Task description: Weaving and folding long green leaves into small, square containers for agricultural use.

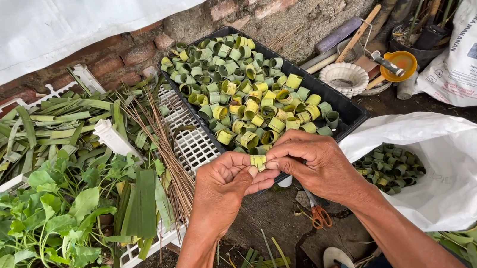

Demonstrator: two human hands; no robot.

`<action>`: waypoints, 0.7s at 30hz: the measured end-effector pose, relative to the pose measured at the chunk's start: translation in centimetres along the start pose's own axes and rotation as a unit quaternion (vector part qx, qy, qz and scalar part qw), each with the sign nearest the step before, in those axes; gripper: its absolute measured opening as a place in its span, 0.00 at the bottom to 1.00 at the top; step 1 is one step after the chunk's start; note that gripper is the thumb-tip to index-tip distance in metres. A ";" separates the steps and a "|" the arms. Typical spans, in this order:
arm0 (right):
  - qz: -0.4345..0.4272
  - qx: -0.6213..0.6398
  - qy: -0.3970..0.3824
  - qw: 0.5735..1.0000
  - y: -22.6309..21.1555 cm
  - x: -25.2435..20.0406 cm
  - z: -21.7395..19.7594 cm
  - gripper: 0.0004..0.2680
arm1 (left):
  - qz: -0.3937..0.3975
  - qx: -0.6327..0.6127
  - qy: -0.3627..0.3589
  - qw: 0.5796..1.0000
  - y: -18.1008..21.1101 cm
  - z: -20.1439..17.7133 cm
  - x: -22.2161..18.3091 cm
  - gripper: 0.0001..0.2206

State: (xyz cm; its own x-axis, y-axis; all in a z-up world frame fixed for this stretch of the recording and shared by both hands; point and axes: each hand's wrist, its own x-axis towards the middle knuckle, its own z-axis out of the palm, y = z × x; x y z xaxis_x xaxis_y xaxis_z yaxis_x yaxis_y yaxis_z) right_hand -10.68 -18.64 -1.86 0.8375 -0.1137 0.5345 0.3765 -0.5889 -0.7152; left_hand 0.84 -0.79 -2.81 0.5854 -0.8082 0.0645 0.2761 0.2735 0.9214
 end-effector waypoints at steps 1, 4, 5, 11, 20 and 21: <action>-0.001 0.000 0.000 1.000 -0.1 0.0 0.0 0.07 | 0.001 0.000 0.000 1.000 0.0 0.0 0.0 0.04; 0.000 -0.016 0.004 1.000 -0.4 -0.2 0.2 0.07 | -0.003 0.023 -0.002 1.000 0.1 0.1 -0.1 0.05; 0.009 -0.011 0.001 1.000 -0.5 -0.2 0.3 0.08 | -0.001 0.023 -0.001 1.000 0.1 0.1 -0.1 0.04; 0.069 0.002 0.009 0.998 -1.8 0.4 0.3 0.07 | 0.021 0.072 0.013 0.997 0.4 0.5 0.1 0.07; 0.152 -0.029 0.112 0.982 2.5 -0.2 3.1 0.06 | 0.179 0.442 0.107 0.872 -2.7 1.5 1.1 0.05; 0.159 -0.017 0.117 0.980 2.4 0.0 3.2 0.06 | 0.201 0.484 0.135 0.841 -2.7 1.7 1.2 0.06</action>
State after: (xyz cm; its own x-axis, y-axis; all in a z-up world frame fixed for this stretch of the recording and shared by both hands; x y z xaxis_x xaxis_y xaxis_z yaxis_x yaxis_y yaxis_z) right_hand -8.47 -17.52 -5.00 0.7948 -0.4743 0.3786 0.0940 -0.5201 -0.8489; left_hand -0.47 -3.39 -4.54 0.6711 -0.5687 0.4756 -0.6586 -0.1627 0.7347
